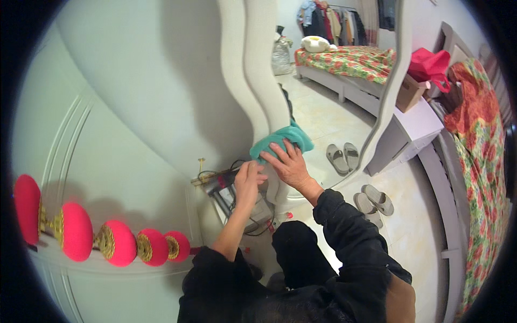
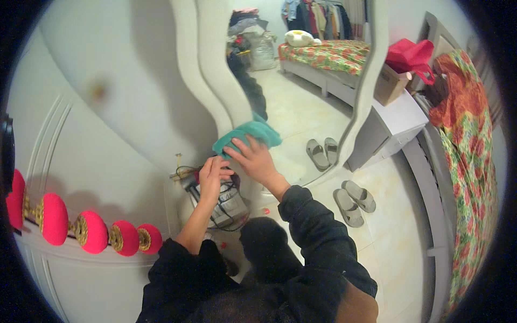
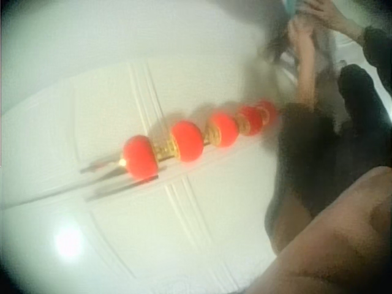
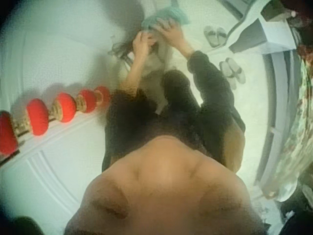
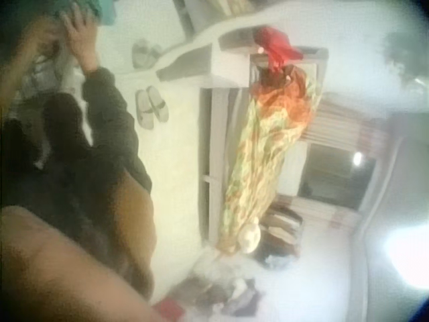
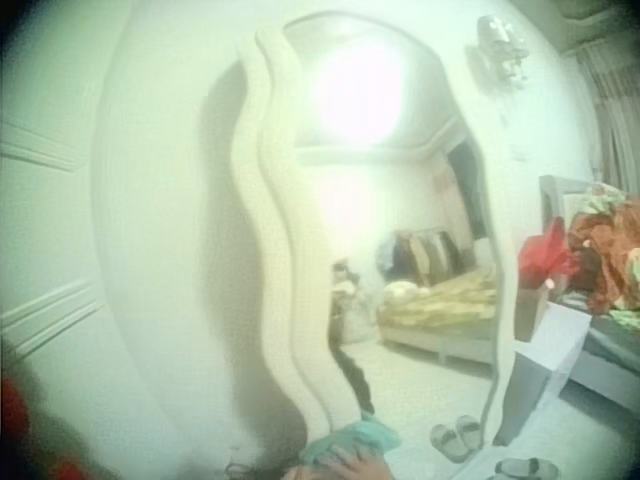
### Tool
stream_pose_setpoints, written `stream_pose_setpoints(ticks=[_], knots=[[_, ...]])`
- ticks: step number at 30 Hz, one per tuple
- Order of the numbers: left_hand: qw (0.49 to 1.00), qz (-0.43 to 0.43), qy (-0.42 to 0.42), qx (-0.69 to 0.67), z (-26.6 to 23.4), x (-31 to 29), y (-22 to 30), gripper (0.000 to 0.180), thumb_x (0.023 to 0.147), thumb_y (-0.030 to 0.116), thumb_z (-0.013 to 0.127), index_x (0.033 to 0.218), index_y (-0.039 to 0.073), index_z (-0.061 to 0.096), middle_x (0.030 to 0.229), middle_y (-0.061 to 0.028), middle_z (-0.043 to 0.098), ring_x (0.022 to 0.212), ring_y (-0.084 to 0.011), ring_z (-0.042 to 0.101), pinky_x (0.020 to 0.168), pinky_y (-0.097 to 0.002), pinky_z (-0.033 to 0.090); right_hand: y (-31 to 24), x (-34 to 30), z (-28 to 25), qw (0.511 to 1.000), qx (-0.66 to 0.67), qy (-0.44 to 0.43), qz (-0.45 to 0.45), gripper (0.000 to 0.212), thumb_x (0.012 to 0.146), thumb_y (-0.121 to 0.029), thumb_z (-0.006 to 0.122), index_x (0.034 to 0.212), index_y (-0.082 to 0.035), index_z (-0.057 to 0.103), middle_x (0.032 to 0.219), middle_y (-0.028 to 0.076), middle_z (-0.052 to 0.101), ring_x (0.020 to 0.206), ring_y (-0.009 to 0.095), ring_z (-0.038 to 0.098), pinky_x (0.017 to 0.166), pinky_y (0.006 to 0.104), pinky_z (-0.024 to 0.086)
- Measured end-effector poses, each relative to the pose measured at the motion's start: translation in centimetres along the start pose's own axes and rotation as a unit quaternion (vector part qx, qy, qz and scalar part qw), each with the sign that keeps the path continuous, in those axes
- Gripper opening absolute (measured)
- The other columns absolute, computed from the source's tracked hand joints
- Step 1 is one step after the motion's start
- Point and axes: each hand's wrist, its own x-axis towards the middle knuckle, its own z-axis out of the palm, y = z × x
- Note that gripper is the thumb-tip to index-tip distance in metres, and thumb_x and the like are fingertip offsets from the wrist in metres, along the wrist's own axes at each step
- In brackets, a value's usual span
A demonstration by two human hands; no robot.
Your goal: The person wipes a string of red lanterns, a mirror, a hairdryer, a door, and a bedside table using a teal cloth. They move a red bag and a box to access the table surface, open and close a drawer, and wipe the wall above the table.
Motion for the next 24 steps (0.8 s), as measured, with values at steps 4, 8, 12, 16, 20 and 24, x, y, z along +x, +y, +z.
stream_pose_setpoints(ticks=[4,8,12,16,20,24], knots=[[0.996,0.068,-0.012,0.047,0.6,-0.5,2.0,0.026,0.102,0.021,0.05,0.115,0.001,0.059,0.103,-0.0102,0.068,0.081,-0.0152,0.067,0.071,-0.0271,0.05,2.4,3.8,-2.9,1.0,0.016,0.003,0.007,0.063,0.074,-0.017,0.072,0.134,-0.029,0.057,0.144,0.002,0.046,0.131,0.037,0.044,0.103,0.0566,0.039],[0.989,0.114,-0.049,0.085,1.7,-1.0,3.3,0.023,0.101,0.015,0.049,0.117,0.001,0.059,0.107,-0.0083,0.066,0.084,-0.0129,0.065,0.074,-0.0256,0.049,9.3,5.2,-4.7,0.994,-0.068,0.079,-0.024,0.056,0.074,-0.005,0.066,0.128,-0.02,0.062,0.138,0.006,0.053,0.133,0.038,0.044,0.107,0.0516,0.039],[0.979,0.164,-0.046,0.115,2.4,-1.7,4.6,0.024,0.098,0.013,0.053,0.119,0.001,0.06,0.106,-0.0103,0.067,0.084,-0.0162,0.065,0.076,-0.0284,0.049,18.9,4.9,-8.9,0.96,-0.066,0.213,0.168,0.056,0.077,0.007,0.062,0.132,-0.007,0.056,0.141,0.018,0.048,0.135,0.04,0.041,0.111,0.0476,0.035],[0.935,0.276,0.013,0.222,4.0,-1.3,7.6,0.03,0.09,0.008,0.058,0.119,0.003,0.061,0.124,-0.0193,0.058,0.109,-0.0314,0.06,0.093,-0.0389,0.047,28.2,5.4,-12.0,0.83,0.057,0.317,0.454,0.041,0.098,-0.02,0.053,0.132,0.0,0.054,0.142,0.025,0.045,0.132,0.043,0.04,0.112,0.0443,0.031],[0.854,0.428,0.111,0.275,5.2,1.2,10.7,0.042,0.082,0.002,0.059,0.125,0.004,0.058,0.146,-0.0219,0.037,0.137,-0.04,0.036,0.11,-0.0492,0.031,21.4,13.0,-9.1,0.884,-0.044,0.352,0.304,0.045,0.095,-0.02,0.055,0.137,-0.005,0.051,0.144,0.024,0.045,0.135,0.042,0.039,0.114,0.0546,0.024],[0.768,0.496,0.143,0.38,4.8,4.0,11.7,0.043,0.081,0.003,0.059,0.124,0.004,0.058,0.148,-0.0213,0.037,0.143,-0.0391,0.028,0.113,-0.0539,0.023,9.3,15.8,-8.2,0.98,-0.056,0.158,0.103,0.052,0.084,-0.015,0.065,0.134,-0.027,0.056,0.152,0.009,0.041,0.143,0.044,0.028,0.112,0.0608,0.024]])
